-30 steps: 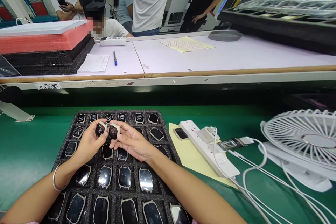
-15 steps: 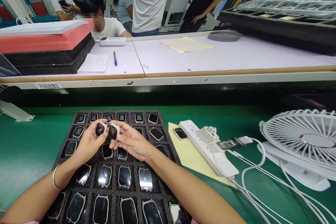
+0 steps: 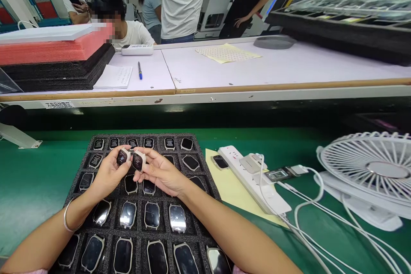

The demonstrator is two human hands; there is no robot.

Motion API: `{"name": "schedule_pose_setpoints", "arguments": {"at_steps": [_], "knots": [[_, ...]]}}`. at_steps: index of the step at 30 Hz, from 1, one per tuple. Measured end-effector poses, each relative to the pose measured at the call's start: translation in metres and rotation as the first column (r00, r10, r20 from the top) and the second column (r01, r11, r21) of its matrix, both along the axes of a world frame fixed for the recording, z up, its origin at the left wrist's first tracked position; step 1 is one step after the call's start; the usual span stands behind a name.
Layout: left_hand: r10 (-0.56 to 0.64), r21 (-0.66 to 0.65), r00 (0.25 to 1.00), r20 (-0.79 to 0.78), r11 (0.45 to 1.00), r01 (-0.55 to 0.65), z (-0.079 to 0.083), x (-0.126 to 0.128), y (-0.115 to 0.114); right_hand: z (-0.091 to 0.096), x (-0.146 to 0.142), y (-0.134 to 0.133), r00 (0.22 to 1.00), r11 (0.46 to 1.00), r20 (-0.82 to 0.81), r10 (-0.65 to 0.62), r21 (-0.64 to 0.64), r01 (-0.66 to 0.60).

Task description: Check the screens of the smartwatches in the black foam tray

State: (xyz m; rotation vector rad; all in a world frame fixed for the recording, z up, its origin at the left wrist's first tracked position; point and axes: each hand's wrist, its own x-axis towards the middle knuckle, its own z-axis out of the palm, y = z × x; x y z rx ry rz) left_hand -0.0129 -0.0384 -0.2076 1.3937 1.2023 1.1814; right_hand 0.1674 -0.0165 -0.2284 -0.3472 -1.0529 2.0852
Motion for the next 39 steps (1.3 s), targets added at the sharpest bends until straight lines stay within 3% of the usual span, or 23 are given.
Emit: {"name": "schedule_pose_setpoints", "arguments": {"at_steps": [25,31,35,39], "knots": [[0.018,-0.007,1.0,-0.013,1.0,-0.018,-0.004,0.0,0.002,0.002,0.0,-0.001,1.0,1.0,-0.004,0.003,0.012,-0.003],[0.071,-0.158,0.985,0.154,0.986,-0.046,-0.001,-0.001,0.005,0.004,0.001,0.003,0.997,0.993,0.026,-0.074,-0.09,0.076],[0.084,-0.277,0.93,0.359,0.961,0.02,0.005,-0.001,0.005,0.003,0.005,0.01,0.983,0.971,0.072,-0.166,-0.164,0.176],[0.067,-0.3,0.902,0.427,0.951,0.071,0.007,-0.002,0.005,0.002,0.006,0.012,0.97,0.962,0.116,-0.215,-0.149,0.231]]}}
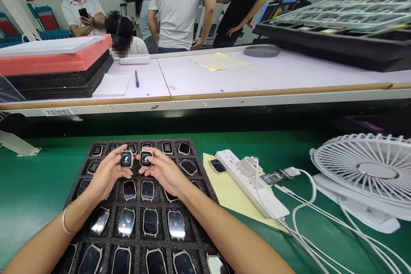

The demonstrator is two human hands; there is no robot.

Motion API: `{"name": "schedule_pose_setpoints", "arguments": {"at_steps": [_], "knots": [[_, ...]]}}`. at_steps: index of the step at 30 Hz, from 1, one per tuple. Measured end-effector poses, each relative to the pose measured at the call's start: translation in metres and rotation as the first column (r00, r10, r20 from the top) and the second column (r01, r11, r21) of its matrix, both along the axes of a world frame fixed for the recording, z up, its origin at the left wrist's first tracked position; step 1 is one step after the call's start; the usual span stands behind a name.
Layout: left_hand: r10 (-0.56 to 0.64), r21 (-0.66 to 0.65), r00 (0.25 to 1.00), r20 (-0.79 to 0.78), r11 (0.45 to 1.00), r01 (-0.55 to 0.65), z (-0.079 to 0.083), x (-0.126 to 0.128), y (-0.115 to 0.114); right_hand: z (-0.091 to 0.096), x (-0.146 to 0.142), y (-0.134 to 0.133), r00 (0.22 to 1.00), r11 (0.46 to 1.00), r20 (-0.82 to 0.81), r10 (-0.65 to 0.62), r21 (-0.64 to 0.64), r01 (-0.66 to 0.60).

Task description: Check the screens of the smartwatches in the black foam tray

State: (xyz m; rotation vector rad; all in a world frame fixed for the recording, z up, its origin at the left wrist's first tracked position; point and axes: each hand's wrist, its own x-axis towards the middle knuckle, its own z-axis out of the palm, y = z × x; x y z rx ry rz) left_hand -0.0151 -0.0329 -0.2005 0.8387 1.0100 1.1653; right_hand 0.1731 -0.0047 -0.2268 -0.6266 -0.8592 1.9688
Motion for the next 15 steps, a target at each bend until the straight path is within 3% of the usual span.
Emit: {"name": "schedule_pose_setpoints", "arguments": {"at_steps": [15], "knots": [[-0.064,0.019,0.991,-0.119,0.998,0.067,-0.0056,0.0007,-0.0004,-0.0007,-0.0032,-0.0059,0.987,0.991,0.161,-0.011,0.13,-0.011]]}}
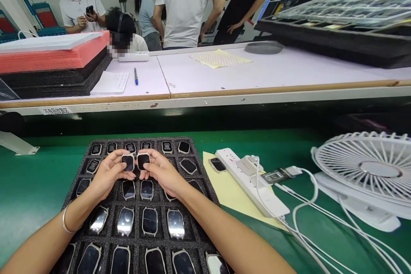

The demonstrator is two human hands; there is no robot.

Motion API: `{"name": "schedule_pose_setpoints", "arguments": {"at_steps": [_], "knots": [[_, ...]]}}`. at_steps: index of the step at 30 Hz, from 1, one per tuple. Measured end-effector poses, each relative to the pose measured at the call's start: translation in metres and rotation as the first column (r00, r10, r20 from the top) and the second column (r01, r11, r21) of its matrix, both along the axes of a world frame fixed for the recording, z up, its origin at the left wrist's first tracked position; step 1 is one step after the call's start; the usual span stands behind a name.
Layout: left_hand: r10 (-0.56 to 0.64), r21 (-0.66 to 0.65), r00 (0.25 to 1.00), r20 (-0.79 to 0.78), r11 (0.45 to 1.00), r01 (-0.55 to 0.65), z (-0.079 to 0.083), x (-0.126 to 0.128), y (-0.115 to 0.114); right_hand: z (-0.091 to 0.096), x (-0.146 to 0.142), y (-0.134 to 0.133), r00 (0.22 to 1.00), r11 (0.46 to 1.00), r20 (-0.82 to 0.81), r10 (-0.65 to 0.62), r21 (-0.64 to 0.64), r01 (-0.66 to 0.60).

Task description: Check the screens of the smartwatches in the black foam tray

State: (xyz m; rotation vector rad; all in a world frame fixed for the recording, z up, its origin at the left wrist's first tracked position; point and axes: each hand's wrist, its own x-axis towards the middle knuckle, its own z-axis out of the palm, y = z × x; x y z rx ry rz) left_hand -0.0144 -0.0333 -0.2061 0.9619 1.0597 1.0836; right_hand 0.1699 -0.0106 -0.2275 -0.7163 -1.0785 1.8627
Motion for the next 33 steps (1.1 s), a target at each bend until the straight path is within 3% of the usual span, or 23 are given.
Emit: {"name": "schedule_pose_setpoints", "arguments": {"at_steps": [10,14,17,26,33], "knots": [[-0.011,0.017,1.0,-0.024,1.0,0.012,-0.001,0.001,0.0,-0.003,0.001,0.002,0.999,1.0,-0.037,0.009,-0.006,-0.009],[0.075,0.155,0.988,-0.137,0.986,-0.053,-0.004,0.0,0.002,-0.001,0.0,0.001,0.993,0.996,-0.102,0.064,-0.05,-0.069],[0.157,0.24,0.966,-0.203,0.965,-0.107,-0.008,-0.002,0.004,-0.001,0.0,-0.002,0.993,0.995,-0.074,0.097,-0.013,-0.098],[0.118,0.276,0.956,-0.269,0.96,-0.041,-0.01,-0.002,0.001,0.0,0.002,-0.008,0.992,0.991,-0.031,0.121,0.062,-0.119],[0.129,0.3,0.948,-0.291,0.953,-0.038,-0.012,-0.003,0.0,0.0,0.004,-0.005,0.989,0.99,-0.033,0.142,0.003,-0.142]]}}
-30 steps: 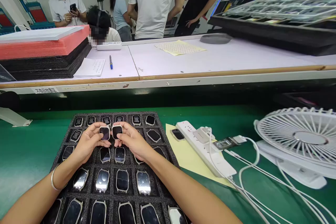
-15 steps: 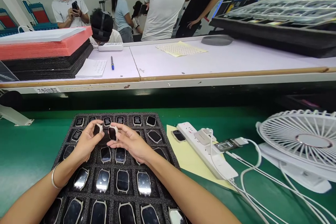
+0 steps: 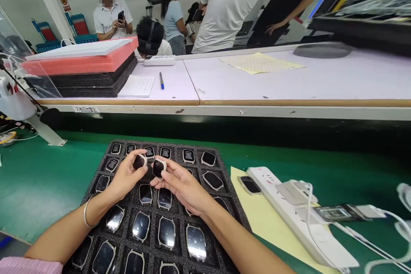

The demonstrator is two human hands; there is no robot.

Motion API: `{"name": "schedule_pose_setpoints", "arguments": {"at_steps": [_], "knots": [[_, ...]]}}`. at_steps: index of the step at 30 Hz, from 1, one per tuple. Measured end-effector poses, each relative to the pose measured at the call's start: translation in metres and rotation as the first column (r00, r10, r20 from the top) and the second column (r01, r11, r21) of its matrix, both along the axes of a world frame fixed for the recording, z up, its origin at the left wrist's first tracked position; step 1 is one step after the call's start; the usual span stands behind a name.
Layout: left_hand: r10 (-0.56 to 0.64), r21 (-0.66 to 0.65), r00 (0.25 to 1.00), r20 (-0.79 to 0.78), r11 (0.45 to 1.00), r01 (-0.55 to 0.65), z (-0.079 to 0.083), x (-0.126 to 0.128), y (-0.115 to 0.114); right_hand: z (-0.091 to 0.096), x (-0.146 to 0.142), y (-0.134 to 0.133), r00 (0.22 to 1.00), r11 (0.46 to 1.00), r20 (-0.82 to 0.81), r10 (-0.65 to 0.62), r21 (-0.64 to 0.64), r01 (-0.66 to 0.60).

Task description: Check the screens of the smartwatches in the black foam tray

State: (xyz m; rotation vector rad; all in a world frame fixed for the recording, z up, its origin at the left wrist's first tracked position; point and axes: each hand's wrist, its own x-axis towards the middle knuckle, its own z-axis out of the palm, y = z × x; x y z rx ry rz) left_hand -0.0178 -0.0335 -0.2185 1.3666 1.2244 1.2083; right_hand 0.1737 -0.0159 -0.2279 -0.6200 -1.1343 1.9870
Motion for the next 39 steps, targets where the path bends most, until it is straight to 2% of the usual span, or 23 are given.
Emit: {"name": "schedule_pose_setpoints", "arguments": {"at_steps": [7,15,27,34,39], "knots": [[0.008,0.034,0.999,-0.049,0.999,-0.006,0.0004,0.0,0.0004,0.0005,-0.0008,-0.0001,0.999,1.0,-0.04,0.015,-0.006,-0.015],[0.009,0.04,0.982,-0.191,0.999,-0.001,0.0007,0.0001,-0.0031,0.0022,-0.0004,0.0008,0.997,1.0,-0.077,0.026,0.001,-0.026],[-0.009,0.076,0.979,-0.205,0.997,0.025,0.008,0.0021,-0.006,-0.0003,-0.0007,0.0006,0.992,0.996,-0.099,0.079,0.053,-0.074],[0.022,0.07,0.984,-0.176,0.998,-0.01,0.0063,0.0019,-0.0054,0.0004,-0.0014,0.0005,0.989,0.995,-0.114,0.092,0.058,-0.086],[0.003,0.056,0.978,-0.208,0.998,0.008,0.0059,0.0014,-0.005,0.0015,-0.0006,-0.0002,0.99,0.994,-0.105,0.097,0.061,-0.091]]}}
